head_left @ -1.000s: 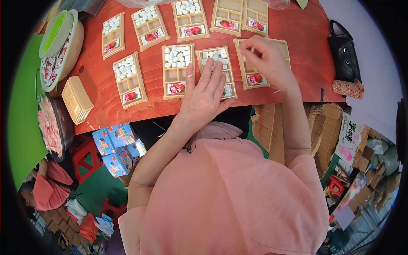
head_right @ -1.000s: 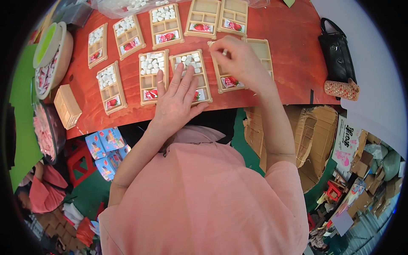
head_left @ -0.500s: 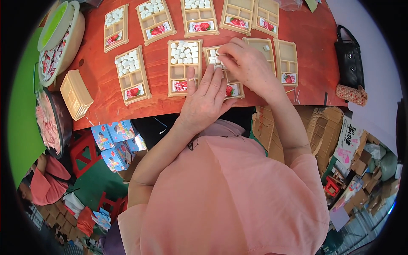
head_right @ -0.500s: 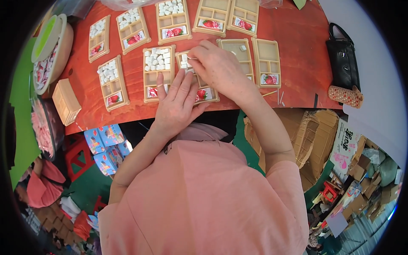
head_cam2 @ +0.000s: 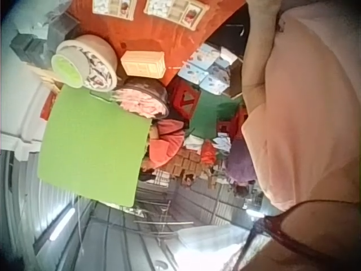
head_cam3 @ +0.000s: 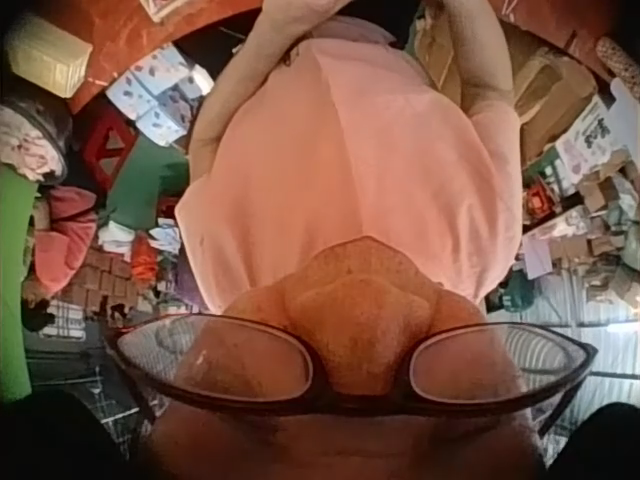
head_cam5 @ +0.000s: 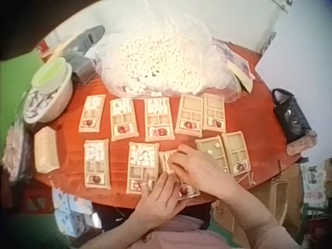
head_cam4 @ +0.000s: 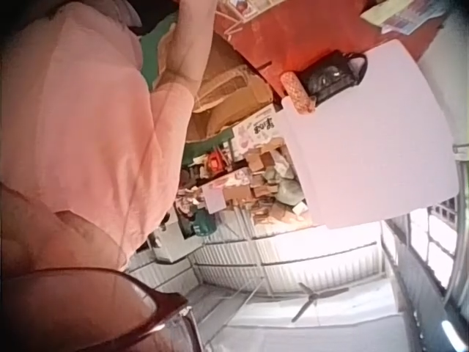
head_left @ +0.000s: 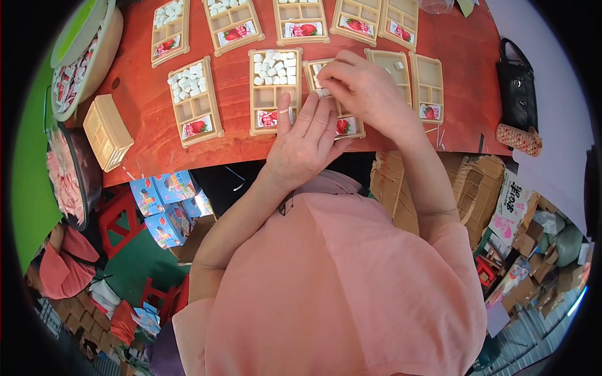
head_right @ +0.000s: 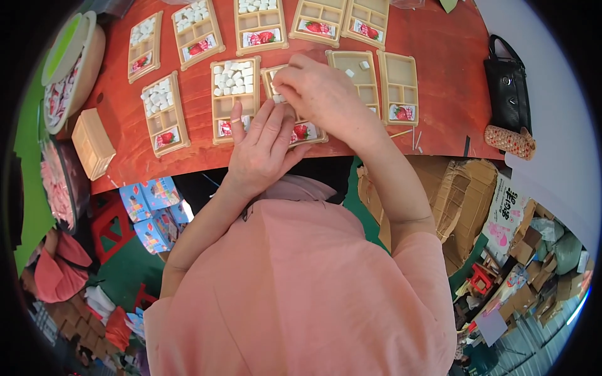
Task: Packaging small white cubes and paper decorations into compartmentalized wooden gift boxes.
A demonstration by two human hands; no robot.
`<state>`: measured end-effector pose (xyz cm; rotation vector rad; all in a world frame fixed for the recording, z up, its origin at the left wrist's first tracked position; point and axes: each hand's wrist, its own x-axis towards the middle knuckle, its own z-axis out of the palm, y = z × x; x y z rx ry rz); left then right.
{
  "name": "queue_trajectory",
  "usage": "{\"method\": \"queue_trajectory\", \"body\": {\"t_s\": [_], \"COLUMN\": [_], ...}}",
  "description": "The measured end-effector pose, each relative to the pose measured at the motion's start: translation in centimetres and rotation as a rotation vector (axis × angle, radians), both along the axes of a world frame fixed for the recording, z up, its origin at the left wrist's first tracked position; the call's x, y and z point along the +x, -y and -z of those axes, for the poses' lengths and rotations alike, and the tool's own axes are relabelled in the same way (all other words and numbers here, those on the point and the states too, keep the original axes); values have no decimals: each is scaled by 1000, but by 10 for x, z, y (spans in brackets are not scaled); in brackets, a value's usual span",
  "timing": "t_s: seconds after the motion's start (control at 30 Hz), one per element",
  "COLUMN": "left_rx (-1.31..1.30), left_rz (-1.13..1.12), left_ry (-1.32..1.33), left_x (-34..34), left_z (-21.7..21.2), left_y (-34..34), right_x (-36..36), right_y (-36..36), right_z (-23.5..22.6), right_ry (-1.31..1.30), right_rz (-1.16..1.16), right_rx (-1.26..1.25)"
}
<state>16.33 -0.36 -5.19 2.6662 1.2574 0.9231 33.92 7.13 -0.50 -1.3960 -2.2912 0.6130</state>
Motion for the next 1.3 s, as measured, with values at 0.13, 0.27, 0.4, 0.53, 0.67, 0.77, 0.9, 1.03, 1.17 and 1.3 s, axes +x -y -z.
{"method": "queue_trajectory", "body": {"t_s": [0.13, 0.27, 0.4, 0.53, 0.67, 0.77, 0.9, 1.03, 1.17, 1.3], "left_rx": [-10, -6, -32, -26, -122, -138, -70, 10, -24, -40], "left_rz": [-6, -31, -27, -41, 1, 5, -6, -9, 2, 55], "left_ry": [16, 16, 6, 4, -10, -36, -91, -99, -55, -23], "left_x": [1, 1, 1, 2, 0, 3, 2, 2, 2, 5], "left_z": [-2, -1, 2, -5, -4, 0, 1, 5, 8, 10], "left_y": [1, -1, -7, -10, -6, -3, 7, 4, 1, -6], "right_x": [19, 31, 30, 28, 34, 47, 31, 1, -20, 17], "right_y": [-5, -1, 2, -11, -63, -131, -212, -270, -293, -361], "right_z": [-12, -16, -10, -23, -45, -36, -32, 1, 22, 38], "right_ry": [-178, -110, -6, -53, -163, -212, -165, 54, 341, 348], "right_rz": [61, 93, 114, 124, 197, 199, 275, 280, 383, 272], "right_rx": [-109, -83, -113, -85, -44, 249, 198, 245, 326, 244]}}
